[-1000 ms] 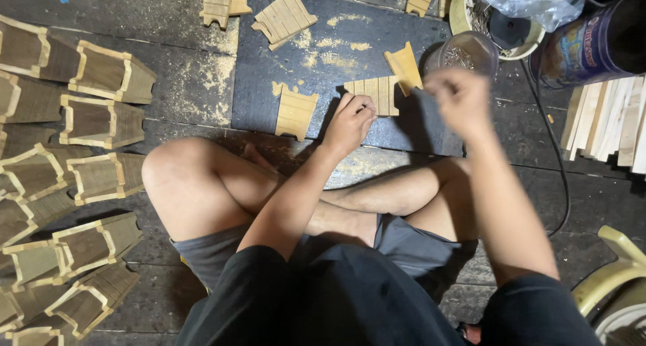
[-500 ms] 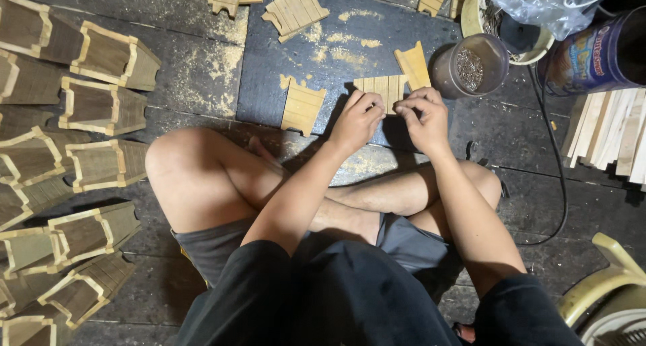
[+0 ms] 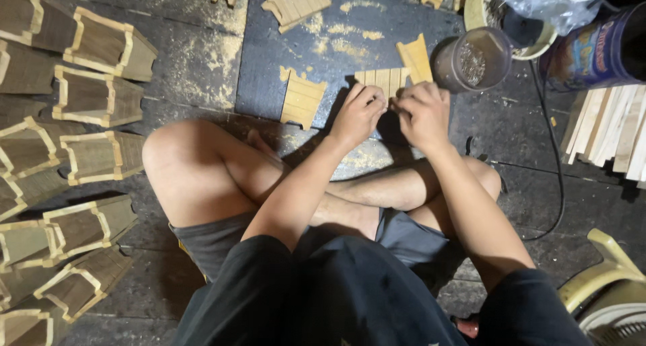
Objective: The person assembles wooden components by applying adhesive, positioning the pieces, and securing them with a hammer and nails.
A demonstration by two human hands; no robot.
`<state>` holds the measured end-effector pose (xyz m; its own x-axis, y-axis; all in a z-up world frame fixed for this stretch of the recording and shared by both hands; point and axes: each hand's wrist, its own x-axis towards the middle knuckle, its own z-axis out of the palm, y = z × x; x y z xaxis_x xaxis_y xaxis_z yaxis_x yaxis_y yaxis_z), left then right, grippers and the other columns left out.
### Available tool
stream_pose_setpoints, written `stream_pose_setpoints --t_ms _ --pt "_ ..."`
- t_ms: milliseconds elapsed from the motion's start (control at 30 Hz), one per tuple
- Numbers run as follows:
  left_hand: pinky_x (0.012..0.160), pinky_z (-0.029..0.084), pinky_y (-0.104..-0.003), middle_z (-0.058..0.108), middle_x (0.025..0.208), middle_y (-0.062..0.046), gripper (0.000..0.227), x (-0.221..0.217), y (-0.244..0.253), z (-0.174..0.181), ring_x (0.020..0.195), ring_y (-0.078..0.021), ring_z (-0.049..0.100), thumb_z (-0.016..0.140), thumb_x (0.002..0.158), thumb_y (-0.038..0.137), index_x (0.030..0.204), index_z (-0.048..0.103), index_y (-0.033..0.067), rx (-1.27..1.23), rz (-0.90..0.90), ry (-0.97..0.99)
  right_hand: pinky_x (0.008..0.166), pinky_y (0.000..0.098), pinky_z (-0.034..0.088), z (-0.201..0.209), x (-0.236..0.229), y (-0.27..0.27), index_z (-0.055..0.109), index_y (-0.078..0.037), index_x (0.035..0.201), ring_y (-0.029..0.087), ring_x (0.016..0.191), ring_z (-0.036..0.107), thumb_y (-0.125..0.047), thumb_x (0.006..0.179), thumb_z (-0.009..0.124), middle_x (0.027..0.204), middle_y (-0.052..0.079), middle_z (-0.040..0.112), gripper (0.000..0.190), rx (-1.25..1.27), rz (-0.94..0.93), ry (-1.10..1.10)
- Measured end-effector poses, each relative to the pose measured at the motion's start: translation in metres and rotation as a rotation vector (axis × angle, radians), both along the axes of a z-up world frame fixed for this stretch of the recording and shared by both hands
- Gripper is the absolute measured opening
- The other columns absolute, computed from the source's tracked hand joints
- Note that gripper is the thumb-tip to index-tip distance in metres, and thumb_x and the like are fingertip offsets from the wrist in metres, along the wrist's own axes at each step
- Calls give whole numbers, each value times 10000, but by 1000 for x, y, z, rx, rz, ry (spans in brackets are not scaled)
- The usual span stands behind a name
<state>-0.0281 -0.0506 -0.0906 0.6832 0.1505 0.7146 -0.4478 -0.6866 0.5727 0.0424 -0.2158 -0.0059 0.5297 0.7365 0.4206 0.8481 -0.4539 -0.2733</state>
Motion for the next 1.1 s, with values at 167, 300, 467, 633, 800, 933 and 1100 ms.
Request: stream_pose_setpoints --t_ms 167,300,467,633,800,933,1100 --pt "772 512 -353 575 936 -26 195 -2 3 1 865 -272 566 625 974 160 787 597 113 5 -4 10 872 429 398 2 -4 -7 744 -193 847 254 1060 623 -263 929 832 999 -17 688 139 -8 19 -140" --pt "782 521 -352 583 948 -26 183 -1 1 4 869 -276 575 631 977 166 806 605 107 -4 -16 25 877 450 413 -5 -2 -13 794 -173 960 323 1117 593 -193 849 854 1081 43 645 128 52 -22 102" --pt "781 540 -336 593 957 -22 148 -2 2 3 882 -267 589 673 941 126 806 620 97 -4 -8 48 983 466 441 -29 -1 -24 820 -160 1101 381 1133 599 -105 813 863 1131 113 631 296 268 -86 480" --pt "767 550 -346 601 962 -35 131 -4 1 6 880 -277 598 699 930 136 822 640 89 0 -6 55 906 428 534 -34 -1 -25 822 -114 1033 353 1014 718 -20 766 870 1015 117 730 287 382 -133 556" --pt "753 558 -344 606 937 -37 165 -5 -1 15 862 -278 604 683 949 140 801 637 83 -20 0 45 874 440 553 -29 -5 -17 826 -107 1011 362 992 731 16 790 840 1009 118 739 254 381 -107 464" --pt "747 566 -340 610 929 -40 168 -5 -1 16 862 -276 613 693 943 147 796 642 82 -23 12 50 845 433 566 -24 -8 -16 832 -155 997 356 955 733 28 809 802 1025 86 729 264 254 -98 291" --pt "756 567 -342 609 926 -45 177 -3 0 18 863 -280 612 697 951 165 804 649 79 -28 16 23 774 430 566 -15 -4 -14 753 -159 850 323 896 732 -64 817 796 1003 44 713 109 90 -70 93"
